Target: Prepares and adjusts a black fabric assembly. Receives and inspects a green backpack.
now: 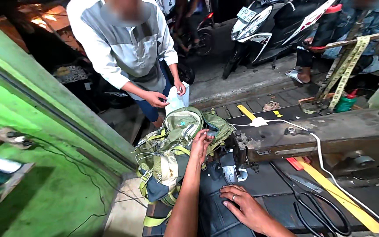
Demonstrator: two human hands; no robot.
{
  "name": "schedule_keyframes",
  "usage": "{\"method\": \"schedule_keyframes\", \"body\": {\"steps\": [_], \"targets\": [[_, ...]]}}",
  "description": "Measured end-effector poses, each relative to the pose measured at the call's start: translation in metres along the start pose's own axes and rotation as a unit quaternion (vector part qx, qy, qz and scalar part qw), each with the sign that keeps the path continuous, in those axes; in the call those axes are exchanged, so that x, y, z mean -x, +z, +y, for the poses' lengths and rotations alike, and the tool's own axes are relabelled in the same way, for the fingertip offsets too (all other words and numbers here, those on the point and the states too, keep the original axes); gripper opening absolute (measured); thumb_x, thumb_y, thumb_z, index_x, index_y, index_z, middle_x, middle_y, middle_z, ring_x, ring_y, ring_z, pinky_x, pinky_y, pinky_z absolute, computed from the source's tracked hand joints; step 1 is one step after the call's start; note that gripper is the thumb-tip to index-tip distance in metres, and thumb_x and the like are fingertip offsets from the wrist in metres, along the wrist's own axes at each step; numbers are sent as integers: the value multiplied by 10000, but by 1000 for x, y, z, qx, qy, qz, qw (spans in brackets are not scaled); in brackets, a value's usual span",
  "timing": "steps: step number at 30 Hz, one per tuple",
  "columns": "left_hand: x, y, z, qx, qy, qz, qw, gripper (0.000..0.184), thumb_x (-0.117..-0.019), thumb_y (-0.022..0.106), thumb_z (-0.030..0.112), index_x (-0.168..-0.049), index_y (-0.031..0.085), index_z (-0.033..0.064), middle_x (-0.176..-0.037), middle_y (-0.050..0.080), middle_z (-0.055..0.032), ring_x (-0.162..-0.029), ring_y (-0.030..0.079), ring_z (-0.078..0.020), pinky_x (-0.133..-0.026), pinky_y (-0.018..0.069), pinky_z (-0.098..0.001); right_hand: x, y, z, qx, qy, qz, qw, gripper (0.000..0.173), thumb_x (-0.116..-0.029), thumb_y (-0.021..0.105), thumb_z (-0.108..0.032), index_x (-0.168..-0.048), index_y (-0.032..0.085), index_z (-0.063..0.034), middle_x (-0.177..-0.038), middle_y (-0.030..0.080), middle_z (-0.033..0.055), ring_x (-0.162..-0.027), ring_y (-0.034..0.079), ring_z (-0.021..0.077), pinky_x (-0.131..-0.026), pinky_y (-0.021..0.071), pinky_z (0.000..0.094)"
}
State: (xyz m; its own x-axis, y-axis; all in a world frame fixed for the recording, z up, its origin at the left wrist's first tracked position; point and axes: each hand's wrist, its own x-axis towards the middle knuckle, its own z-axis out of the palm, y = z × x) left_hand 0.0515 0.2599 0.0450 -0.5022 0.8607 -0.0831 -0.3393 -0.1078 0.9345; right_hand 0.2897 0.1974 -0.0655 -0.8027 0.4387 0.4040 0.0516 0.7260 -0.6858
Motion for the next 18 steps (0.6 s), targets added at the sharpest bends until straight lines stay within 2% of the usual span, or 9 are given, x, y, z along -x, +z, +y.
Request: {"method": "schedule_keyframes", "body": {"steps": [5,8,12,15,18], "targets": [[13,0,7,-78,53,-36,995,261,-1061,482,29,-1276,575,-86,-1090,712,-179,-1004,712,-228,-954,570,-384,0,2,1,6,-2,13,1000,303,-1044,559,-331,-1151,769,-141,-1297,709,12,-1290,608,179,-1094,476,425],[34,-1,20,-154,105,-48,981,224,-1037,531,15,-1216,620,-86,-1081,727,-169,-999,726,-221,-944,591,-381,0,3,1,7,-5,17,1000,294,-1040,563,-318,-1144,772,-140,-1286,714,14,-1287,612,180,-1096,479,428],[93,-24,45,-233,198,-54,951,219,-1040,524,37,-1187,656,-60,-1035,738,-124,-943,726,-210,-898,609,-395,1,4,2,9,-4,20,1000,292,-1037,564,-321,-1136,773,-142,-1286,713,12,-1282,613,173,-1091,482,420],[149,-65,52,-260,265,-10,928,213,-1030,518,45,-1149,673,-40,-1000,742,-82,-877,731,-185,-838,629,-382,0,2,0,5,1,7,1000,302,-1039,558,-317,-1151,770,-133,-1297,708,18,-1288,610,183,-1095,474,424],[202,-114,36,-285,291,123,905,233,-1035,493,83,-1158,661,-21,-963,740,-27,-824,725,-125,-778,632,-330,1,1,0,10,3,3,1000,309,-1048,548,-330,-1164,763,-142,-1310,701,14,-1297,602,176,-1105,467,411]]}}
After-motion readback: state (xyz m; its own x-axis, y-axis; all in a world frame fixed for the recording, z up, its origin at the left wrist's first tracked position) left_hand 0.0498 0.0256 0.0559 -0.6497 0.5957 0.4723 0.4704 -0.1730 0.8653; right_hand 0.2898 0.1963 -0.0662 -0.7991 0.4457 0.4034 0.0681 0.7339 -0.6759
